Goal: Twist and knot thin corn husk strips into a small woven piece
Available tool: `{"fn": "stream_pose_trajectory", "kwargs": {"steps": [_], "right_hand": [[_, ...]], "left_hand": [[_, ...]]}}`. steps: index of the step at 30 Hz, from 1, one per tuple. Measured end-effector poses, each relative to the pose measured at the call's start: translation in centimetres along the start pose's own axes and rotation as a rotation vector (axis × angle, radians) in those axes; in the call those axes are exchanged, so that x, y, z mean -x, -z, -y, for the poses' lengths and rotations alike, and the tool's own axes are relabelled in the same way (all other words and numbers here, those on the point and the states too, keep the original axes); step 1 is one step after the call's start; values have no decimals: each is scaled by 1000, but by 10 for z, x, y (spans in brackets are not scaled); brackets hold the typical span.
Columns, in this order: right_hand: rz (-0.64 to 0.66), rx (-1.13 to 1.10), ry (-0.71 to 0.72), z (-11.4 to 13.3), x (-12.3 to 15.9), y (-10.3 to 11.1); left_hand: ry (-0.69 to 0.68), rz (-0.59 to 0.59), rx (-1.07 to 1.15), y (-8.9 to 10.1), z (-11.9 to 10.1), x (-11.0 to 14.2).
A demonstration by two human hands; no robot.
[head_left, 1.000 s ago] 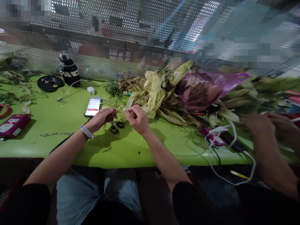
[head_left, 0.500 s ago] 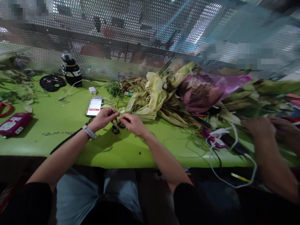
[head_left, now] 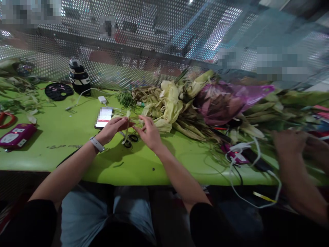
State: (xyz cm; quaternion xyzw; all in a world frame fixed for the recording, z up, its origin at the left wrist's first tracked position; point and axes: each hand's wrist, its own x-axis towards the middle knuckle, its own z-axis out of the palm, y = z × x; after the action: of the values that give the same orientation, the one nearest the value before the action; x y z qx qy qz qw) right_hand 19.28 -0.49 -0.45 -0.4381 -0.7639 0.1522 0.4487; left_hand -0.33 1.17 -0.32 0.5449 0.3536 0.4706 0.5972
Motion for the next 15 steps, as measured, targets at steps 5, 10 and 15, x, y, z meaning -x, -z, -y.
{"fn": "stream_pose_trajectory", "kwargs": {"steps": [5,10,15], "right_hand": [[-12,30,29,8,5,-9],[167,-34,-77,9,6,-22],[161,-131,-115,6,7,-28]], "left_hand": [[-67,-36,109,-6,-1,1],[-61,-24,-14,-8,0,2],[-105,-59,-123,-7,1,3]]}}
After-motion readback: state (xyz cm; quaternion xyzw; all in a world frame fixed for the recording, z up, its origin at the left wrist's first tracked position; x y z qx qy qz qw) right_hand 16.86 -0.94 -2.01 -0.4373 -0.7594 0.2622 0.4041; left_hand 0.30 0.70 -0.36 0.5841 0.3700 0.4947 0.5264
